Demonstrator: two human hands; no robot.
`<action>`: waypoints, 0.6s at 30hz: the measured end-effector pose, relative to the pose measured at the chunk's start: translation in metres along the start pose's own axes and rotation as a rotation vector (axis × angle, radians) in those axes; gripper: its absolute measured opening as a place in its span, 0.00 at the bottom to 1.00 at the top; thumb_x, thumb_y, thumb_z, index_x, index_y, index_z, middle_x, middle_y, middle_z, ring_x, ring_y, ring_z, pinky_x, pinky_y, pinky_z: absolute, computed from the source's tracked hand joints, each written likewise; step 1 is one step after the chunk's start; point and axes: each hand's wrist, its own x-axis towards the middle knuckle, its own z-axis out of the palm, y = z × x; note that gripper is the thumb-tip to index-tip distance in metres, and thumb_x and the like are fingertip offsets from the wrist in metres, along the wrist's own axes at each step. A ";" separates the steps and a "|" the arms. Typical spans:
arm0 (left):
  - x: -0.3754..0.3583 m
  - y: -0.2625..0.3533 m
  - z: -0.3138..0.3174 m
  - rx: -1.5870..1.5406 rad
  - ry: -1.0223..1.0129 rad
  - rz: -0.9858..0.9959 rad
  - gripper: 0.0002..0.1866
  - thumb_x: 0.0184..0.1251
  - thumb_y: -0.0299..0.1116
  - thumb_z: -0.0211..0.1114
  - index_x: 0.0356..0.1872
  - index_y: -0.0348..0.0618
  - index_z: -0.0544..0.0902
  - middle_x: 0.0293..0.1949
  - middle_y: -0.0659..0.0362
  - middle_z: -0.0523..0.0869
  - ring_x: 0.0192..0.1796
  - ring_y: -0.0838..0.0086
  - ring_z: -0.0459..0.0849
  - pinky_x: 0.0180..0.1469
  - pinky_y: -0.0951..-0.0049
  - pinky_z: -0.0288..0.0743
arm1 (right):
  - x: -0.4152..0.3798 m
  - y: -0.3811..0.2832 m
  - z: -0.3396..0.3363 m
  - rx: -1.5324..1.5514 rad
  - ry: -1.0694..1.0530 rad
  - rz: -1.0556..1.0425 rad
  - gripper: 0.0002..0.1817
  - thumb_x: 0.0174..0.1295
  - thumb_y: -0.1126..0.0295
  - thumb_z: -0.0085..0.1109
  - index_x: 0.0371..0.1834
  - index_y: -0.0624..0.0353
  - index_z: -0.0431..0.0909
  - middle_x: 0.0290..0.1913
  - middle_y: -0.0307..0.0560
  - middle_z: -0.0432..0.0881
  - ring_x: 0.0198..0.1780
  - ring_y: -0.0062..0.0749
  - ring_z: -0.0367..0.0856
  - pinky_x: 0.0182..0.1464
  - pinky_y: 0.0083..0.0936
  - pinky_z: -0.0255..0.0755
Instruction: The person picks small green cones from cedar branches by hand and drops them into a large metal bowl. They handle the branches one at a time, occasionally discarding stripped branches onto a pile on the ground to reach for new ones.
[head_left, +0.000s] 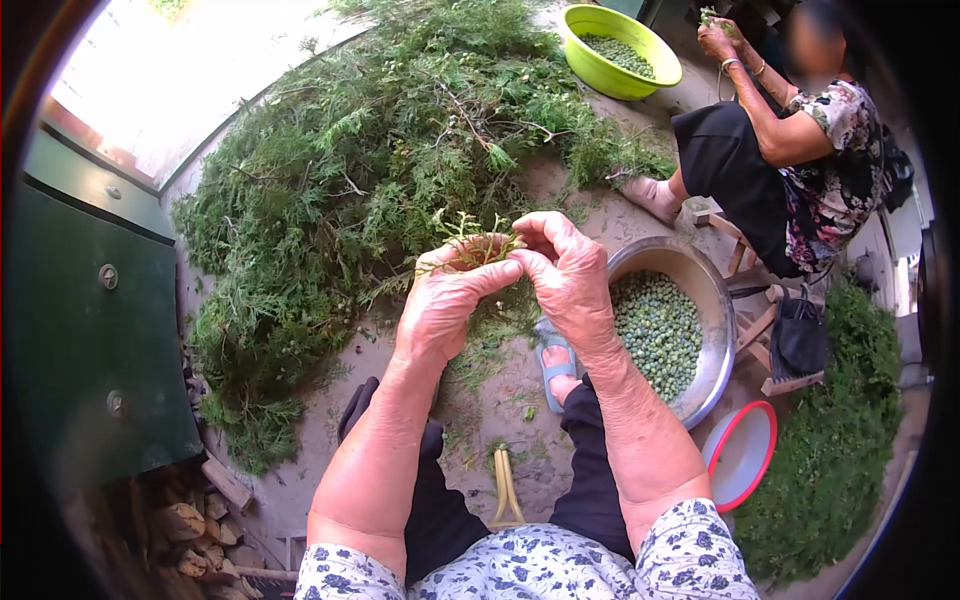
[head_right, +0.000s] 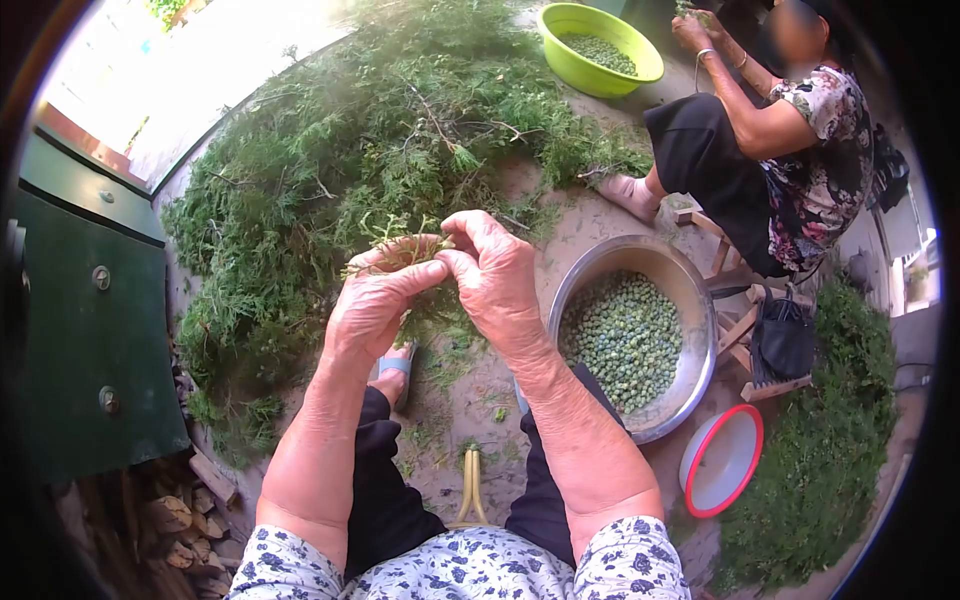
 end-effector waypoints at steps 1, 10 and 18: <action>0.001 0.000 -0.001 0.099 -0.025 0.022 0.13 0.53 0.23 0.70 0.41 0.35 0.82 0.35 0.61 0.85 0.36 0.80 0.80 0.39 0.80 0.72 | 0.000 0.001 0.001 -0.005 0.012 -0.080 0.15 0.52 0.82 0.59 0.44 0.62 0.76 0.35 0.44 0.81 0.37 0.24 0.80 0.41 0.20 0.75; -0.005 0.001 -0.002 0.333 -0.018 0.050 0.05 0.56 0.26 0.67 0.33 0.36 0.84 0.28 0.61 0.84 0.29 0.78 0.81 0.35 0.78 0.74 | -0.002 -0.004 -0.014 -0.026 -0.140 -0.189 0.18 0.50 0.84 0.58 0.46 0.61 0.77 0.35 0.48 0.82 0.36 0.30 0.82 0.40 0.23 0.75; -0.003 0.008 0.004 -0.126 0.145 -0.033 0.07 0.59 0.27 0.65 0.37 0.39 0.79 0.29 0.61 0.83 0.30 0.77 0.82 0.29 0.77 0.78 | 0.004 0.003 -0.054 -0.108 -0.033 -0.045 0.11 0.51 0.80 0.57 0.38 0.62 0.82 0.38 0.51 0.83 0.41 0.35 0.82 0.48 0.24 0.73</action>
